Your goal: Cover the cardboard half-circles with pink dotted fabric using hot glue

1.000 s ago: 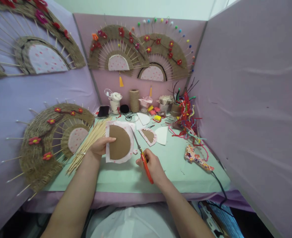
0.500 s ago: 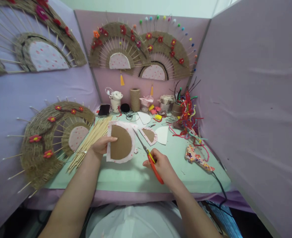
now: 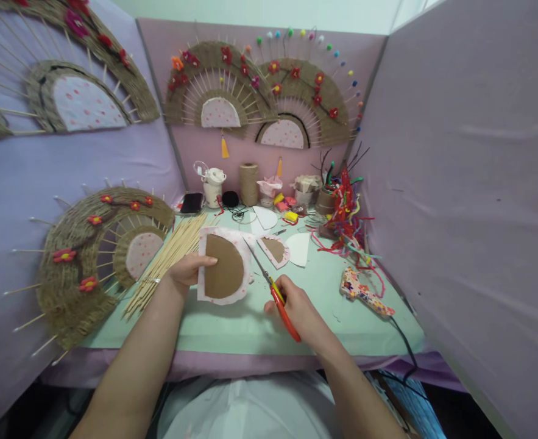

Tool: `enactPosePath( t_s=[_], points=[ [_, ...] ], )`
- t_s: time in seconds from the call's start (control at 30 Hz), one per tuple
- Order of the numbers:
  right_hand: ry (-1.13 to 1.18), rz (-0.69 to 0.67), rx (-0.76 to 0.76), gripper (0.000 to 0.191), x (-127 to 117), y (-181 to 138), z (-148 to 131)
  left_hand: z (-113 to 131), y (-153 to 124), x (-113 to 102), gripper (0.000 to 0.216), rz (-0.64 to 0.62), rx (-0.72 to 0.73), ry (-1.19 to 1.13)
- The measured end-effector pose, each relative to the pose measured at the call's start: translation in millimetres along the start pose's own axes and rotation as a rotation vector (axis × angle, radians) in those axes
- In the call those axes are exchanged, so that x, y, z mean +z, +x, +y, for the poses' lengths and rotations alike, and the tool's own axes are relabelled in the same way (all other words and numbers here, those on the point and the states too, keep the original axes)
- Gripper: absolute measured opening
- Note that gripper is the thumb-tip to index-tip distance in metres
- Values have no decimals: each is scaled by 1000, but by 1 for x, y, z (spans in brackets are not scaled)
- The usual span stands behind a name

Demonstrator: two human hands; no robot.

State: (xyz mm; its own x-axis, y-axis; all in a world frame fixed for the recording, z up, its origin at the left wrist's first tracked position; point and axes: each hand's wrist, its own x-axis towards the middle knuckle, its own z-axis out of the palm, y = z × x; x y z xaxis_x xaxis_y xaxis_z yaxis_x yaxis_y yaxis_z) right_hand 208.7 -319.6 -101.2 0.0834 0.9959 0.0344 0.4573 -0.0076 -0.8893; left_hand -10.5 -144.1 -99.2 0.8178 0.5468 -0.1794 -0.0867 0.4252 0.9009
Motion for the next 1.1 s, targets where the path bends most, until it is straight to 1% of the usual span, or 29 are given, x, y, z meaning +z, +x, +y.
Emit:
enactPosePath(
  t_s=[0.1, 0.23, 0.37, 0.57, 0.73, 0.87, 1.0, 1.1],
  points=[
    [21, -5, -8, 19, -1, 0, -1, 1, 0, 1, 40, 13, 1, 8],
    [49, -34, 19, 16, -1, 0, -3, 1, -1, 2, 45, -11, -18, 35],
    [45, -12, 16, 19, 0, 0, -4, 1, -1, 3, 50, -14, -14, 46],
    [54, -3, 9, 25, -1, 2, 0, 1, 0, 1, 49, -32, -20, 36],
    [6, 25, -3, 32, -5, 3, 8, 1, 0, 3, 42, 20, -35, 8],
    [-26, 37, -33, 32, -9, 1, 15, 2, 0, 6, 39, 56, -42, -36],
    [-51, 38, -26, 32, -11, 0, 16, 3, 0, 7, 41, 49, -52, -32],
    [-70, 27, -18, 28, -12, -2, 14, 2, 1, 7, 42, 36, -50, -8]
  ],
)
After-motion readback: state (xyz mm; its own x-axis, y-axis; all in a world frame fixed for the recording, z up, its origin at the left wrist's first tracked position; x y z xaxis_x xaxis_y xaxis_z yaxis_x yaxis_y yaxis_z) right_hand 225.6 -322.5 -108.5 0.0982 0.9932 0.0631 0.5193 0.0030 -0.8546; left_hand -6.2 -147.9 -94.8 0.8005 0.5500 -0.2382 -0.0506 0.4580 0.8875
